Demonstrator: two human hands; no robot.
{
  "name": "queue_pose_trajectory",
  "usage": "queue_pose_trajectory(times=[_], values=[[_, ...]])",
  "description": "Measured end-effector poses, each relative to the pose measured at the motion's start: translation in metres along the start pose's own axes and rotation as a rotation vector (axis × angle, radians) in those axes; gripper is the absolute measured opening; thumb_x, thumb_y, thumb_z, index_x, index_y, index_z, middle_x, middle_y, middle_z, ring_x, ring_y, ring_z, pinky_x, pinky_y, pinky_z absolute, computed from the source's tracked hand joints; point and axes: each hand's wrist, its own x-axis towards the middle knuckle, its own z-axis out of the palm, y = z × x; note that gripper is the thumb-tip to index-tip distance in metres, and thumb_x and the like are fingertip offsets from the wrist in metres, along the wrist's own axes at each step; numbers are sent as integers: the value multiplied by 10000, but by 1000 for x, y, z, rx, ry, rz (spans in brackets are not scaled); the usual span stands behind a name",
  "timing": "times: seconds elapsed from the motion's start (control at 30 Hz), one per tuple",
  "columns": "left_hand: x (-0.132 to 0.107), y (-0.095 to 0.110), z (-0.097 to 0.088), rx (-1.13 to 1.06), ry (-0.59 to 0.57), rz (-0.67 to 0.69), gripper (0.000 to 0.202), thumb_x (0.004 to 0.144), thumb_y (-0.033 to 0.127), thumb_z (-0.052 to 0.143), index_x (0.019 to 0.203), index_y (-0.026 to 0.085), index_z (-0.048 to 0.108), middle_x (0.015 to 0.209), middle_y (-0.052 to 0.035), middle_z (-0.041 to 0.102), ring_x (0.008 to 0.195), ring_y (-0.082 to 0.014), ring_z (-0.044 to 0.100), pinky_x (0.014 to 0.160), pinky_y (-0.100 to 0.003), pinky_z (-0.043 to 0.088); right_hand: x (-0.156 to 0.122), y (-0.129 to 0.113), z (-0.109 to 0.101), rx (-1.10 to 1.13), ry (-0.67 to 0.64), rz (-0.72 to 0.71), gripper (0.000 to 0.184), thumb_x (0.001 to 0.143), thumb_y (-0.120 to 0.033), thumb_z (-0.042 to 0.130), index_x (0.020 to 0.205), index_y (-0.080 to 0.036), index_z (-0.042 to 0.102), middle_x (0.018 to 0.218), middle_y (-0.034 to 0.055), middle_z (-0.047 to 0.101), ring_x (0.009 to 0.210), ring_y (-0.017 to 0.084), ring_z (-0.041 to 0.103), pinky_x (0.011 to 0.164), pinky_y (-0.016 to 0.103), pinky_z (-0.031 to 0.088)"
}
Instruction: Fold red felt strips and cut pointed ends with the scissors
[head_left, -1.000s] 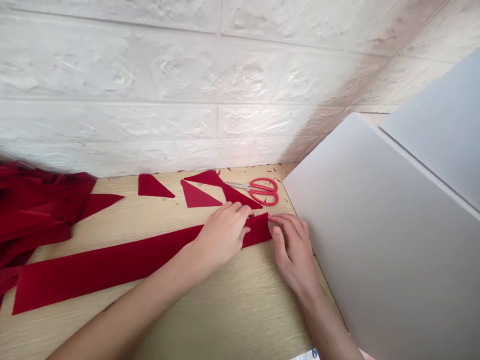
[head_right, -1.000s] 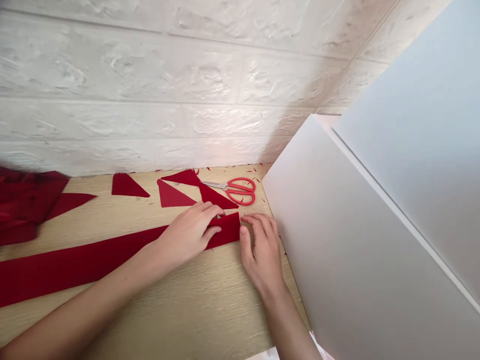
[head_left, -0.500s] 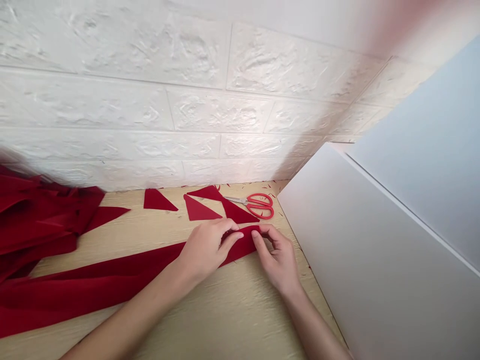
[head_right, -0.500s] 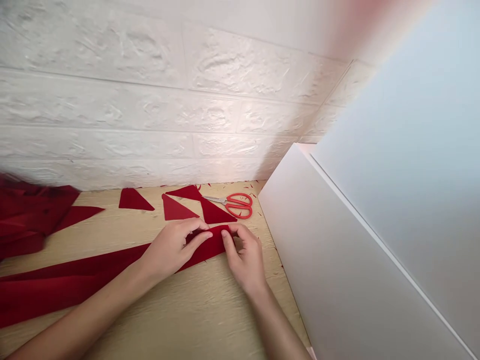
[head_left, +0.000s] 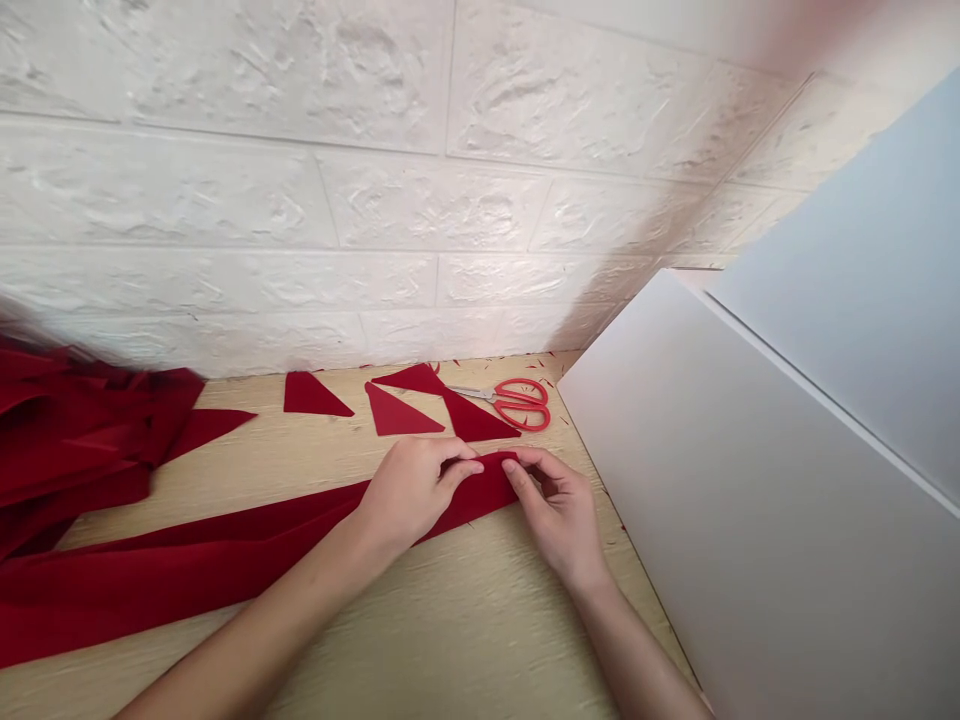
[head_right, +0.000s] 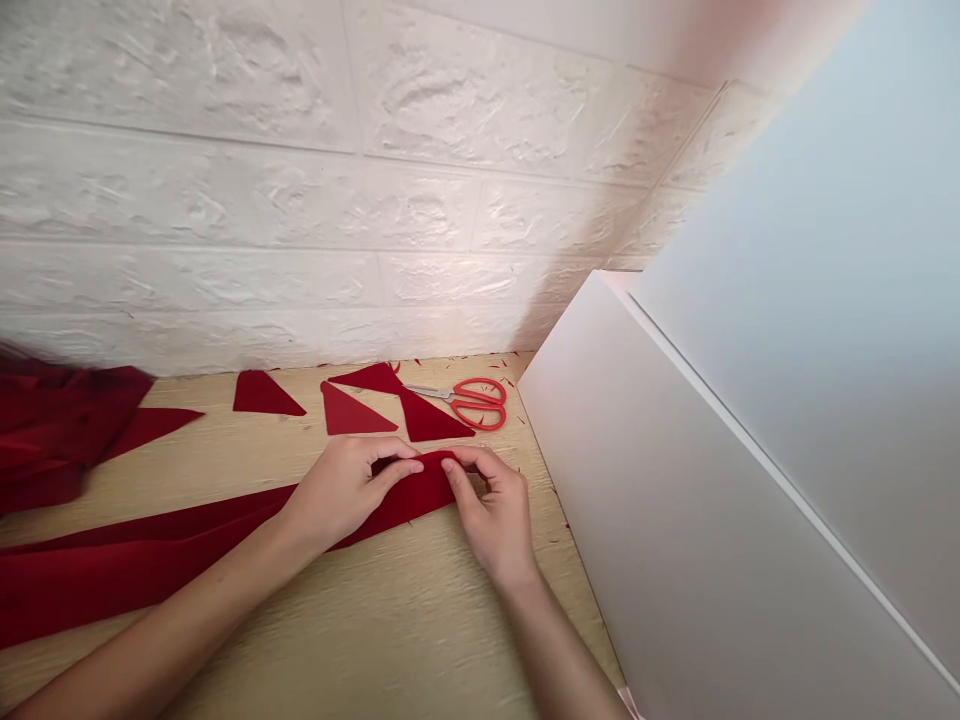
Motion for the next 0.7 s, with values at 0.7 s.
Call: queue_pose_trajectory(times=[0.7], values=[[0, -5, 3, 3, 1, -7, 240, 966, 341, 580, 834, 207, 730, 819, -6, 752, 728, -158, 649, 699, -282, 438, 1, 3, -1, -11, -33, 55, 262, 901, -428, 653, 957, -200, 769, 929, 66, 784, 824, 207, 724, 752, 325, 593]])
